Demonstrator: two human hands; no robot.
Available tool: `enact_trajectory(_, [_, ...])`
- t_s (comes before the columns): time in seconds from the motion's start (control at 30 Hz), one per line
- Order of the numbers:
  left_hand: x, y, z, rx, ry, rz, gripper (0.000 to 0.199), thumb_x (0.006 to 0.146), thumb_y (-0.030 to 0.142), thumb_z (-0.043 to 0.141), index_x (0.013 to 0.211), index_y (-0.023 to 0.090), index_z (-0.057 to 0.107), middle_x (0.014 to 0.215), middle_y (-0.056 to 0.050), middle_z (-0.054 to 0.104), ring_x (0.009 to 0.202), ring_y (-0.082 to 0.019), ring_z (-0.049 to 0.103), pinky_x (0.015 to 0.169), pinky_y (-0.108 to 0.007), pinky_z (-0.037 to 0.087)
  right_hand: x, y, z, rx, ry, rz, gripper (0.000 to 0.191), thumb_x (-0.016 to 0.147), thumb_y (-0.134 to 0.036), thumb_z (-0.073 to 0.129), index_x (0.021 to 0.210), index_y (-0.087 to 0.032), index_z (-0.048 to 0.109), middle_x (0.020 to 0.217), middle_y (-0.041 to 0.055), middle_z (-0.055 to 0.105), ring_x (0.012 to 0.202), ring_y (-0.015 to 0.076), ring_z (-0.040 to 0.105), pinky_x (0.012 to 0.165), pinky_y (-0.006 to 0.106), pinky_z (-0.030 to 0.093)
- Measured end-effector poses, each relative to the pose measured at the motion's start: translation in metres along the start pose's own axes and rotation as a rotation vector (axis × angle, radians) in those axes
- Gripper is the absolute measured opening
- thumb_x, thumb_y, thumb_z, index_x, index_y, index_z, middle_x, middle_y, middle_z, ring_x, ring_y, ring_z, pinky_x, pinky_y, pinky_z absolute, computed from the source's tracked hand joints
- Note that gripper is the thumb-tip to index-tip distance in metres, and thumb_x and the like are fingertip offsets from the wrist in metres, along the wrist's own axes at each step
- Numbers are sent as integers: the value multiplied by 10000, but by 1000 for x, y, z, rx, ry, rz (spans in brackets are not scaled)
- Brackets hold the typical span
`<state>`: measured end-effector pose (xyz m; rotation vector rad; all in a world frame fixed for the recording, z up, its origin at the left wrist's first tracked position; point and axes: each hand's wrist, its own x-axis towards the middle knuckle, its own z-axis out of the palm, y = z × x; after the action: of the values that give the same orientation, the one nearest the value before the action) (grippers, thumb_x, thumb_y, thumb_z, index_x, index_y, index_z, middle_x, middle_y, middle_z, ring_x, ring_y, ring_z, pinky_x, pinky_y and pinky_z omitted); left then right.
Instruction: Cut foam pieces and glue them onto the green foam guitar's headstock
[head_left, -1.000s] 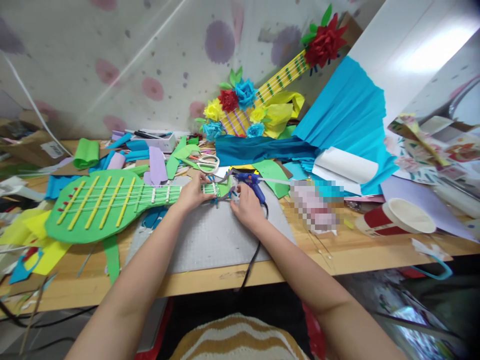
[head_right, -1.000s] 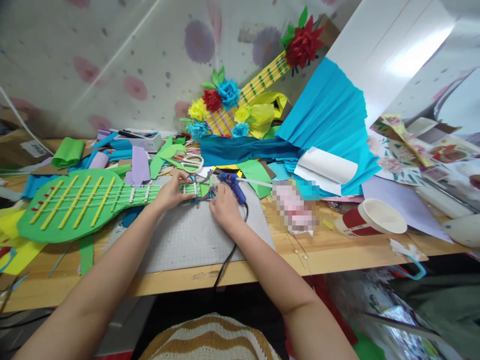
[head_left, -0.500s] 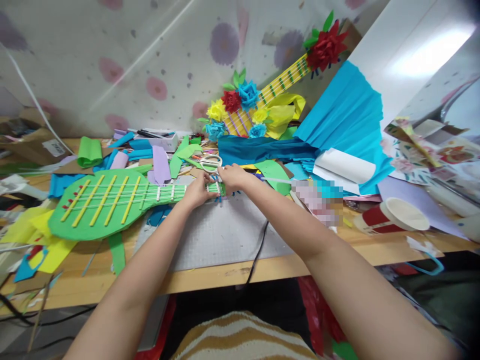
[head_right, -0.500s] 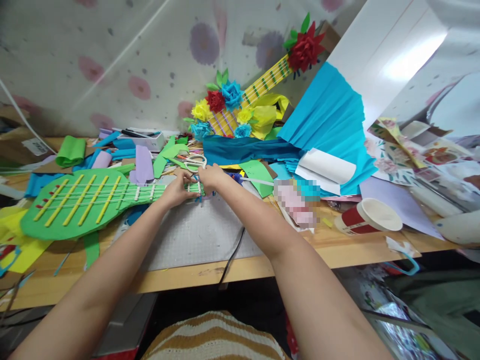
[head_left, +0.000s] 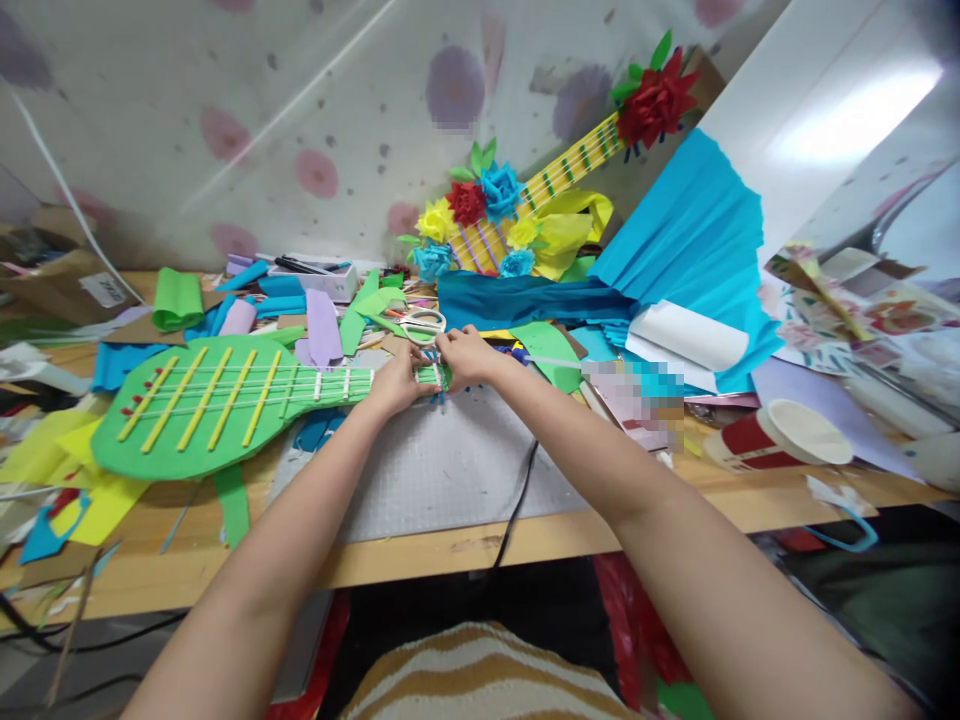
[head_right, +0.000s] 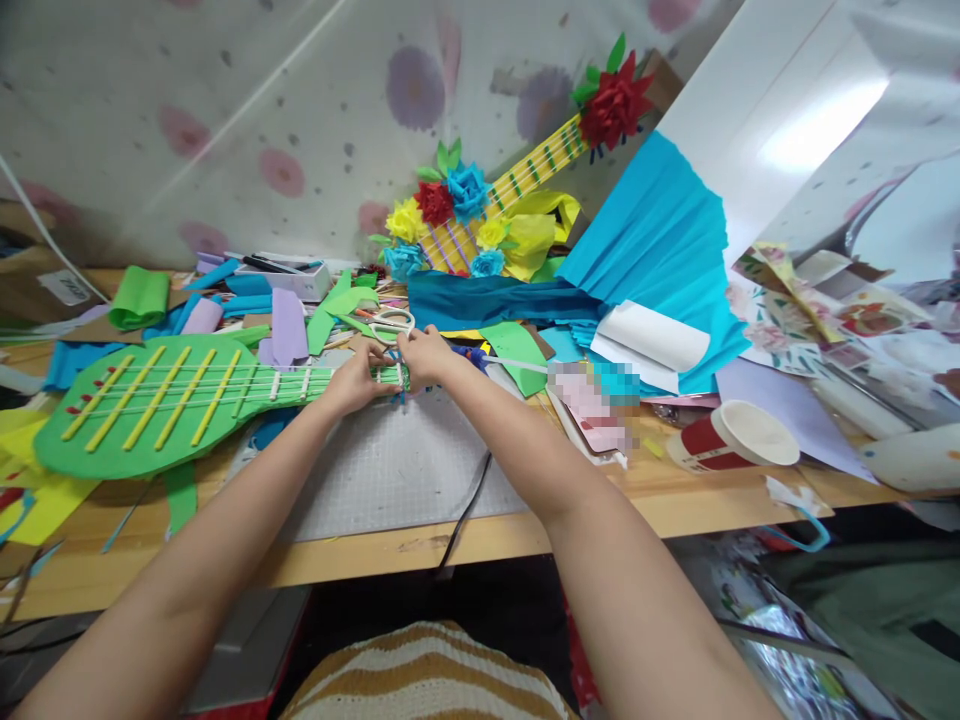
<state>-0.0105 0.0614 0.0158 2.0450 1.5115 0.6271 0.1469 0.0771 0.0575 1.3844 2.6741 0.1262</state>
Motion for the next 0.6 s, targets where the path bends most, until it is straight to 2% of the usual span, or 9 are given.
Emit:
enact_trajectory(0.23, [0,2,-1,14,-21,-7,529,577,354,694,974,248,362,1090,-51,633,1011,-252,582,803,-370,439,-1,-1,-1,12,9,-16,653,574,-387,667,1083,-61,418,1018,175,570,967,270,482,793,341,290])
enact_trajectory(0.43, [-1,4,-17,35,-113,109,565,607,302,650,1096,223,379,1149,-87,595,1080,-245,544,850,-358,432,-3,-1,-3,-6,0,-8,671,577,-365,672,1113,-56,412,1035,181,565,978,275,486,803,349,304])
enact_trajectory(0.6, [-3,2,-20,112,-125,68,513,638,235,621,1096,226,388,1107,-83,625,1040,-251,568,827,-378,441,-4,-3,-5,-10,-23,5,679,579,-354,673,1128,-51,412,1030,182,567,972,273,492,799,349,312])
